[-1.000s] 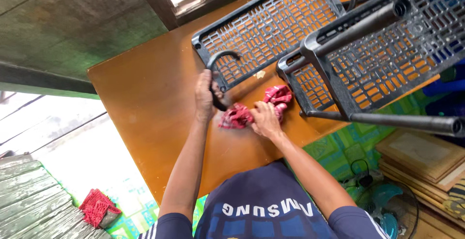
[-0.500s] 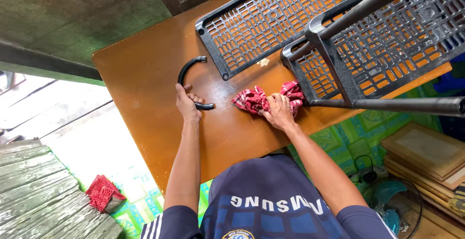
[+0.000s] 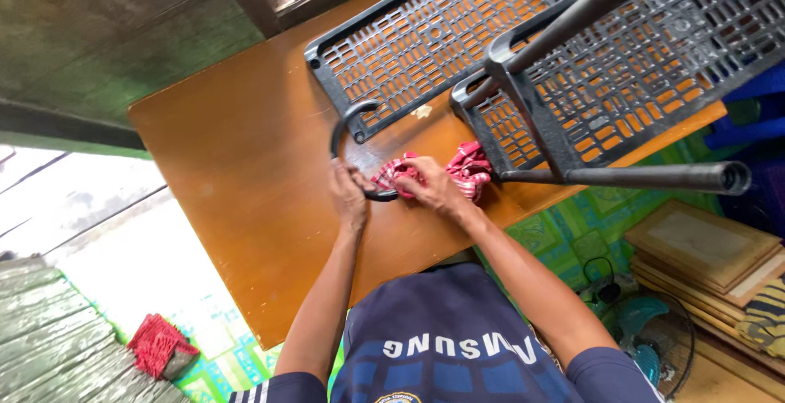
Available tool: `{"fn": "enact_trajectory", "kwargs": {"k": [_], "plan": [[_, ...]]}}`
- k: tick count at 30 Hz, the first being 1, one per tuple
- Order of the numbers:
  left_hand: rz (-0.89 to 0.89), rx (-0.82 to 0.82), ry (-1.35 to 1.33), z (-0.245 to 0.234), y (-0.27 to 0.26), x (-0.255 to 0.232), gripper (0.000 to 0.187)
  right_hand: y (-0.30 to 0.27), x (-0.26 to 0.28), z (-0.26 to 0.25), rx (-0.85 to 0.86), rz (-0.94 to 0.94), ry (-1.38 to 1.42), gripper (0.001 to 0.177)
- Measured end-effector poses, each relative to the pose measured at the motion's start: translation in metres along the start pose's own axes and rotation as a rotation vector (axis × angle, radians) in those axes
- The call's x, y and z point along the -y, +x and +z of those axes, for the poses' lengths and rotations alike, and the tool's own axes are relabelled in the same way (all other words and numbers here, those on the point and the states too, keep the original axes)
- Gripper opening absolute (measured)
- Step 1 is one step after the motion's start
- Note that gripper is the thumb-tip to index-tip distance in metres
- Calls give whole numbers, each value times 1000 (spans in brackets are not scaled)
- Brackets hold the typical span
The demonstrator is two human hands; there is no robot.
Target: The person assembles a plastic dish rack by snapping together side panels and internal dividers on a wooden table. They then place a black plastic tray on the table and wipe it with a cloth.
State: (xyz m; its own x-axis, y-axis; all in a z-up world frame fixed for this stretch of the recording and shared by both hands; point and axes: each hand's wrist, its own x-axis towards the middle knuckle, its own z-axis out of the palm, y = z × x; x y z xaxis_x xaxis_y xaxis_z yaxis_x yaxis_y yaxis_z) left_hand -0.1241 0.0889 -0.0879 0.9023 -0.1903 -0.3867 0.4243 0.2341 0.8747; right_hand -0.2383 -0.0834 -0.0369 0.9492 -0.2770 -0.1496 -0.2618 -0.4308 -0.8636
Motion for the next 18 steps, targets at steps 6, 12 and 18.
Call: {"fn": "enact_trajectory", "kwargs": {"k": [6,12,18], "plan": [[3,265,137,54,10,10,50,5,9,-2,122,-25,221,48],[328,223,681,67,32,-2,36,-21,0,-5,-132,80,131,29],[421,-103,1147,58,95,-36,62,-46,4,4,-246,60,44,26]]}}
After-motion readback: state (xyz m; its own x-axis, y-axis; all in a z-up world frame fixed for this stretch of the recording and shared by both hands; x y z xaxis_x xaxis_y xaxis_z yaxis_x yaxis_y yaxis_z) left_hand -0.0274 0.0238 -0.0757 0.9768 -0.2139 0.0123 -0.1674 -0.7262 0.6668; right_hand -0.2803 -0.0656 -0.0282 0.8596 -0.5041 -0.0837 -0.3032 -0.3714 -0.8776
